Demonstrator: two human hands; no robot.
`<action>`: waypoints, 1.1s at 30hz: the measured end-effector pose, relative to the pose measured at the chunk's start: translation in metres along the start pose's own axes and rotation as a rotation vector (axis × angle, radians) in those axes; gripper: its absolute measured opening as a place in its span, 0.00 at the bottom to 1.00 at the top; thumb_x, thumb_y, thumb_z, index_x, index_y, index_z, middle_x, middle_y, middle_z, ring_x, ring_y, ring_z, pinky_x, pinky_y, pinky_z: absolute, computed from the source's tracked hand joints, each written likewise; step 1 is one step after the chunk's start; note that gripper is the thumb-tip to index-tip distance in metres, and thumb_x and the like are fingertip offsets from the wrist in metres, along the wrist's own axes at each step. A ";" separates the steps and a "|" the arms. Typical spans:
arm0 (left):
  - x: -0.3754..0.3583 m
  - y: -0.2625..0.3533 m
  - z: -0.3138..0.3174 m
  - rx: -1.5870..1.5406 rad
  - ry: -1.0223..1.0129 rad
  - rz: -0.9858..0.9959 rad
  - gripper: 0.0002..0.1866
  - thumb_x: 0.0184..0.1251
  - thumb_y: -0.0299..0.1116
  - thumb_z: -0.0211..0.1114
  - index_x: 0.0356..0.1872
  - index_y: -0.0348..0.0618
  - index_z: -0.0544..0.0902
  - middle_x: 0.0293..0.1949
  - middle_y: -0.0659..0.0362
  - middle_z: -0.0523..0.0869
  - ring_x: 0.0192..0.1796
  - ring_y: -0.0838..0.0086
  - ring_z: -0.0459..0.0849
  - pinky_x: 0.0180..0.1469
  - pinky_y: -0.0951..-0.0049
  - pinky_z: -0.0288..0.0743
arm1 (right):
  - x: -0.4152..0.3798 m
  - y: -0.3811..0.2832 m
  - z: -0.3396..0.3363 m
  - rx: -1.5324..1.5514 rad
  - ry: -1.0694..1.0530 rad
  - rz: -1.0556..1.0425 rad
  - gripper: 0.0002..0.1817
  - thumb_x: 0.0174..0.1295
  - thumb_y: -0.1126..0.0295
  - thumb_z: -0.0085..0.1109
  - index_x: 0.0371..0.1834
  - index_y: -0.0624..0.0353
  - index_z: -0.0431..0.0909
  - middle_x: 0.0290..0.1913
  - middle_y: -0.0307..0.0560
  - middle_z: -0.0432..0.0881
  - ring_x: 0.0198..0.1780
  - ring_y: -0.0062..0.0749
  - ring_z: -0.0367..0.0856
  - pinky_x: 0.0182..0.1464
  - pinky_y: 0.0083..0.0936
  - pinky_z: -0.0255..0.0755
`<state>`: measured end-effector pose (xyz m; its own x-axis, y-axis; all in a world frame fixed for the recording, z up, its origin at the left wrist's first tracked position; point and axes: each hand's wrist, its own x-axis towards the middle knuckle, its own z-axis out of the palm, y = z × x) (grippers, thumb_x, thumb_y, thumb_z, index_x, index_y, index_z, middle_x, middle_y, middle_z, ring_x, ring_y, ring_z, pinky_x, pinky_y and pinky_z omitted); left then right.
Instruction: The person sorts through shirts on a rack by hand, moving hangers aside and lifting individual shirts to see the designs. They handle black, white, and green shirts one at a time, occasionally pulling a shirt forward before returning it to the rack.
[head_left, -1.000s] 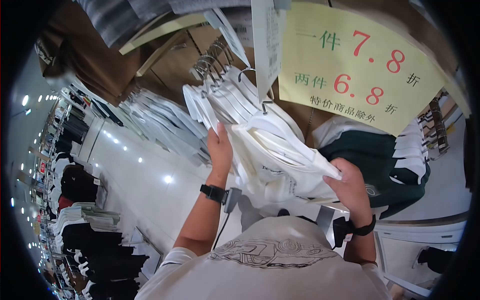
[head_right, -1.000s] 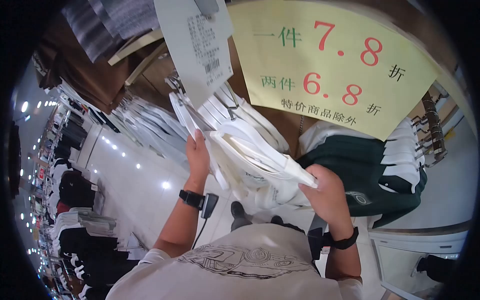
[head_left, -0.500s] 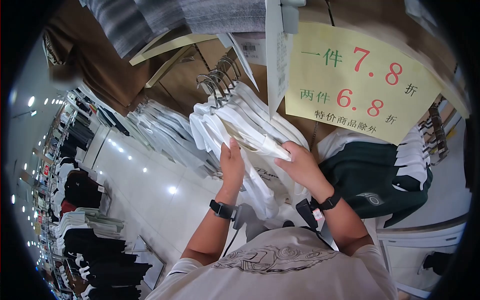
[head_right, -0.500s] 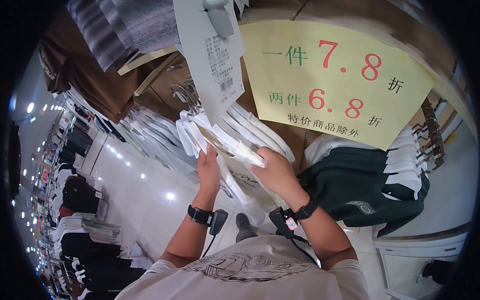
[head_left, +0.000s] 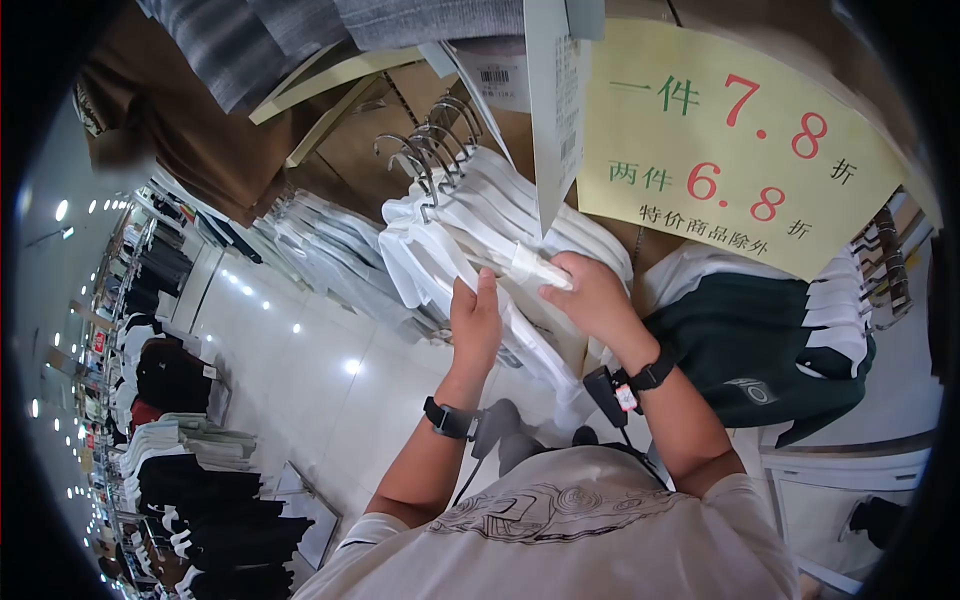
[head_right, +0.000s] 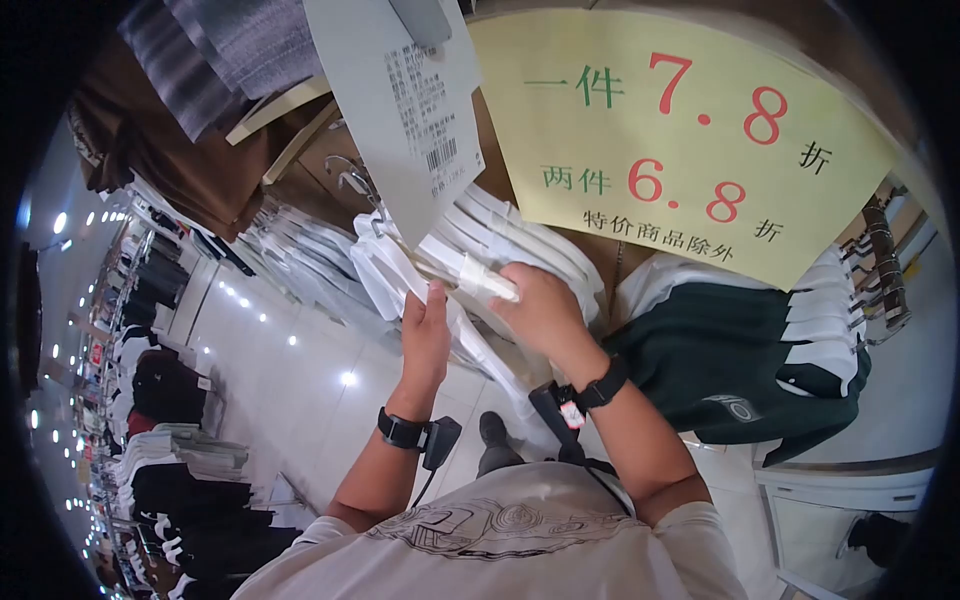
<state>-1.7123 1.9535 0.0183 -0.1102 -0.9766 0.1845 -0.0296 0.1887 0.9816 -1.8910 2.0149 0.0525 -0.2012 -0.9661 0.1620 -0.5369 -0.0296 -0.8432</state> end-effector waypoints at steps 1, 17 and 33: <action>0.000 0.004 0.000 0.018 -0.015 -0.010 0.19 0.85 0.44 0.55 0.48 0.34 0.76 0.37 0.61 0.79 0.40 0.79 0.72 0.47 0.74 0.71 | 0.000 0.005 0.002 0.007 -0.005 0.007 0.19 0.60 0.61 0.70 0.49 0.61 0.83 0.43 0.58 0.87 0.49 0.56 0.85 0.52 0.42 0.77; 0.022 0.001 -0.019 -0.014 -0.169 -0.009 0.09 0.79 0.33 0.65 0.46 0.36 0.80 0.36 0.63 0.86 0.38 0.83 0.79 0.44 0.80 0.73 | -0.046 0.086 0.035 0.138 -0.052 0.022 0.26 0.69 0.56 0.65 0.61 0.65 0.76 0.51 0.64 0.86 0.55 0.60 0.84 0.58 0.43 0.77; 0.013 0.014 0.010 0.103 0.009 0.042 0.21 0.70 0.32 0.73 0.57 0.33 0.76 0.54 0.53 0.83 0.52 0.73 0.81 0.58 0.72 0.74 | -0.096 0.080 -0.009 0.027 -0.180 -0.123 0.28 0.64 0.58 0.70 0.64 0.61 0.78 0.64 0.57 0.79 0.63 0.53 0.79 0.65 0.39 0.73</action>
<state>-1.7244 1.9448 0.0337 -0.1045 -0.9684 0.2263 -0.1270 0.2386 0.9628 -1.9219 2.1074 -0.0258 0.0155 -0.9850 0.1719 -0.5260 -0.1543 -0.8364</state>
